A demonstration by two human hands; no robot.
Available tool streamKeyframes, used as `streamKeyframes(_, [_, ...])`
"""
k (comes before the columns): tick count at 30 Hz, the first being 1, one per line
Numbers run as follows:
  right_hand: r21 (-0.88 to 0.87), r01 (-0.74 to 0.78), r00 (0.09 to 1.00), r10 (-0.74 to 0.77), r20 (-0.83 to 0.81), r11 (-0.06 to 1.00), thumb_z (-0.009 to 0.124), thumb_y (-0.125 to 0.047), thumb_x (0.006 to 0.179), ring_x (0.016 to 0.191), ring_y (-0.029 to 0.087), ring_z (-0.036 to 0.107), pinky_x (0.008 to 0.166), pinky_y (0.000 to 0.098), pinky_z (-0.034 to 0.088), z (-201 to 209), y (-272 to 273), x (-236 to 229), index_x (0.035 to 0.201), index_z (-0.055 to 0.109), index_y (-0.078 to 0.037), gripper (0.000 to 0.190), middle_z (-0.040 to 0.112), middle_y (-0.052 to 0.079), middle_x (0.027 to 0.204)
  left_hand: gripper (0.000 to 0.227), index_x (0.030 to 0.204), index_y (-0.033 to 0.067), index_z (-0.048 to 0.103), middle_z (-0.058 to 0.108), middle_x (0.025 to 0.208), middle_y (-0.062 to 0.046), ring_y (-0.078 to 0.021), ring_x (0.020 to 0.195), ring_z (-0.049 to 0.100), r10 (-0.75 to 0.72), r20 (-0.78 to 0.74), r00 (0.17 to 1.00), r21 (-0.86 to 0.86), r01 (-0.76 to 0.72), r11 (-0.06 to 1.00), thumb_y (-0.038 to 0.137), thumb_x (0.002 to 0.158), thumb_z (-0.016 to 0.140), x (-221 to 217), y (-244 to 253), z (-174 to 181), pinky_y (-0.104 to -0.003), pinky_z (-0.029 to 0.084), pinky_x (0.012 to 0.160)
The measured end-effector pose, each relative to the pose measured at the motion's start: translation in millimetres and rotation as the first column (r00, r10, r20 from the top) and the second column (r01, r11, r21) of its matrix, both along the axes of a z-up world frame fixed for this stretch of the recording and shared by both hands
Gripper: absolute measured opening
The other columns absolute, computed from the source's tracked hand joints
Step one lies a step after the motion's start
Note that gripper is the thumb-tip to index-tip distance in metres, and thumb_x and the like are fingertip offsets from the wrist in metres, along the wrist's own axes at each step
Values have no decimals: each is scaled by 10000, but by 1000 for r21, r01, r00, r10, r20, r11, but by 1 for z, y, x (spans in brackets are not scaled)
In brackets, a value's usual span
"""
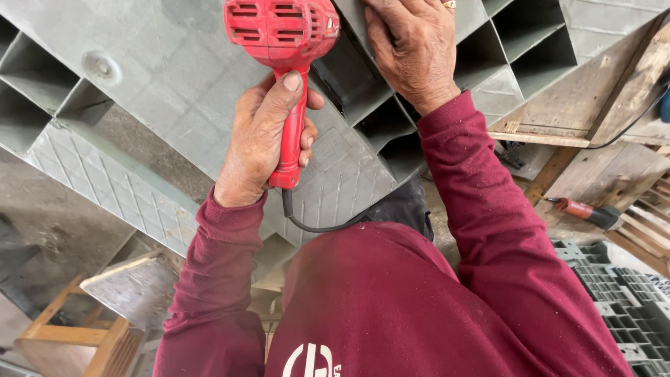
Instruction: The person uses a red heat gun to warm a seam on a grey plastic pallet. They then switch to a soldering iron to apply heat and pressure to the same seam, smoothing the plastic to repair a crack. The person repeatedly wipes the seam with a cloth while working.
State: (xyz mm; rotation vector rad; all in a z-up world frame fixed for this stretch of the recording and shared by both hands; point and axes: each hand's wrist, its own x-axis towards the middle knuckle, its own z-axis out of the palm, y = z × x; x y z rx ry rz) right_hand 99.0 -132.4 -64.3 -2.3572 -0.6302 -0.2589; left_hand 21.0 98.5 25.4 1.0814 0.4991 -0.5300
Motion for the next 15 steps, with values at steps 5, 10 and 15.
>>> streamKeyframes(5, [5,26,1000,-26,13,1000,724,-90,1025,939,286,656,885,420,462,-1,1,-1,1174,742,-130,155,715,58,1009,578,1251,-46,548,633,1016,-118,-121,604,604,-17,9,1000,28,17,999,467,998,633,0,3,-1,-291,517,435])
streamKeyframes(10, [12,19,999,-19,43,1000,719,-86,1034,925,267,657,885,418,462,1,1,-1,1168,743,-123,141,716,41,1006,589,1275,-45,546,631,1017,-124,-119,607,609,-24,12,1000,48,24,999,467,995,624,1,1,1,-288,518,435])
streamKeyframes(15, [15,21,998,-22,51,1000,737,-89,1030,891,271,669,832,410,485,2,1,0,1160,741,-114,132,712,47,983,599,1272,-53,540,625,1018,-129,-123,604,606,-35,4,999,52,35,998,474,999,624,3,1,3,-295,524,442])
